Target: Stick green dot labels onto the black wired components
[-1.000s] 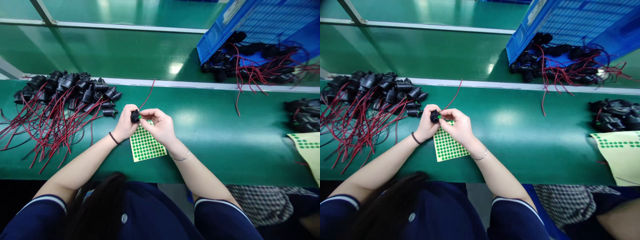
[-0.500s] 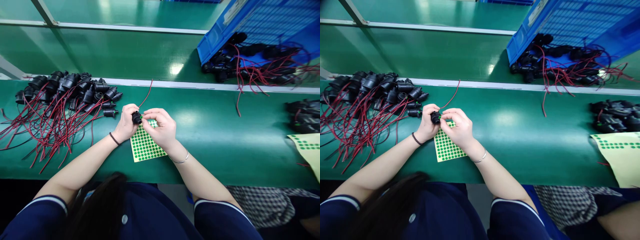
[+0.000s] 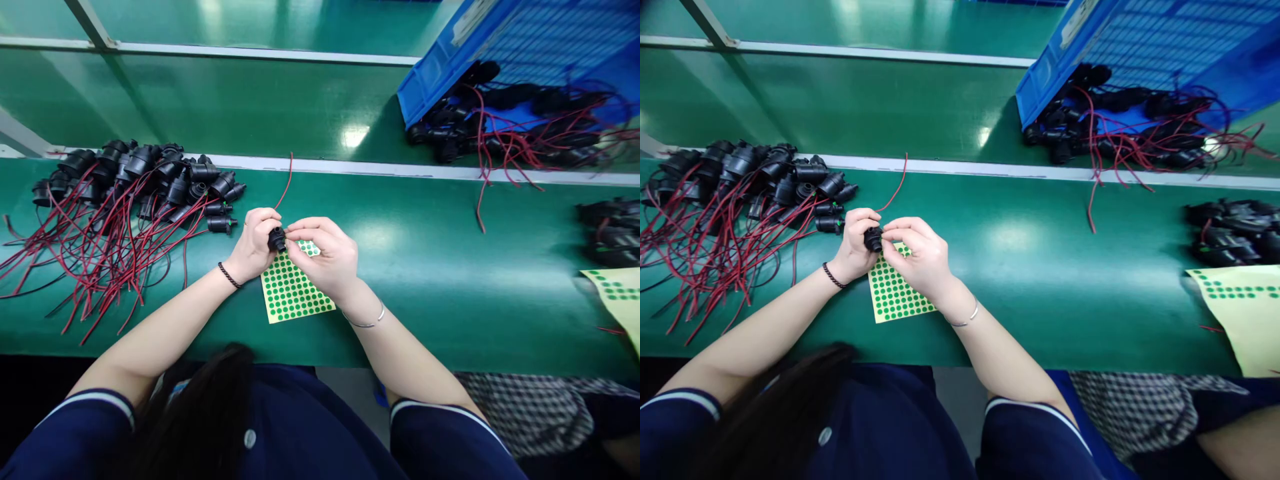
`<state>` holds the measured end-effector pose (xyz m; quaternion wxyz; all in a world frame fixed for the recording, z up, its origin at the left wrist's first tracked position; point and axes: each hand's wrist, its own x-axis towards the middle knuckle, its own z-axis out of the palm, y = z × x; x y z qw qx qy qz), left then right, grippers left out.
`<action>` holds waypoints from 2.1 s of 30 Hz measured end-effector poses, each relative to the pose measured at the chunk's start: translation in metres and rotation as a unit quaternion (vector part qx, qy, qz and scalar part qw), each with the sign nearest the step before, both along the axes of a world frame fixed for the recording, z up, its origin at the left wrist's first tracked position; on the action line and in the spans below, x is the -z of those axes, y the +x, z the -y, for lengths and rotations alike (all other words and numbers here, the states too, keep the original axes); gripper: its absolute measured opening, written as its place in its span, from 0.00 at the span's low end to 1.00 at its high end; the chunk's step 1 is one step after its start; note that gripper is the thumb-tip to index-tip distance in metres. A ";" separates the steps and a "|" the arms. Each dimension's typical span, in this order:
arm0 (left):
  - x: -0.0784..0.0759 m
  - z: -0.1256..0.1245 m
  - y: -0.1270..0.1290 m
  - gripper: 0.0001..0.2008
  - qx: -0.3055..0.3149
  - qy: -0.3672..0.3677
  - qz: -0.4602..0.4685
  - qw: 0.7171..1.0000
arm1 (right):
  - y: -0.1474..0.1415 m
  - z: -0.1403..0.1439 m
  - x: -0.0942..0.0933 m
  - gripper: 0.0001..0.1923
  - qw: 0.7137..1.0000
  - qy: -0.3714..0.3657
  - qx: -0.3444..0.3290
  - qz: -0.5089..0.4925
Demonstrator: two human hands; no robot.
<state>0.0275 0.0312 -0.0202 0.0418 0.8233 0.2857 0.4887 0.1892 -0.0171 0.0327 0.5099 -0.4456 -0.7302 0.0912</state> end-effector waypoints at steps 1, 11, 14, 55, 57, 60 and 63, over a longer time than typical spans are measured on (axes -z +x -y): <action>0.000 0.000 0.000 0.15 -0.003 0.000 -0.004 1.000 | 0.000 0.000 0.000 0.06 1.000 0.011 -0.005 0.001; 0.001 0.001 0.002 0.16 -0.035 0.043 0.039 0.998 | -0.003 0.001 -0.002 0.05 0.999 0.027 0.002 -0.027; -0.001 0.001 0.002 0.16 -0.029 0.050 0.044 0.997 | -0.002 0.002 -0.004 0.05 1.000 0.025 0.002 -0.008; 0.002 0.007 0.012 0.14 0.014 -0.169 0.151 0.974 | 0.007 -0.007 0.004 0.10 0.940 -0.187 -0.085 -0.273; 0.001 0.006 0.012 0.15 0.029 -0.215 0.198 0.956 | 0.009 -0.010 0.006 0.10 0.928 -0.202 -0.074 -0.303; -0.006 -0.004 0.010 0.15 0.045 -0.257 0.271 0.927 | 0.012 -0.014 0.010 0.10 0.919 -0.208 -0.051 -0.330; -0.033 -0.020 -0.006 0.16 0.023 -0.251 0.321 0.913 | 0.016 -0.017 0.013 0.09 0.913 -0.204 -0.032 -0.352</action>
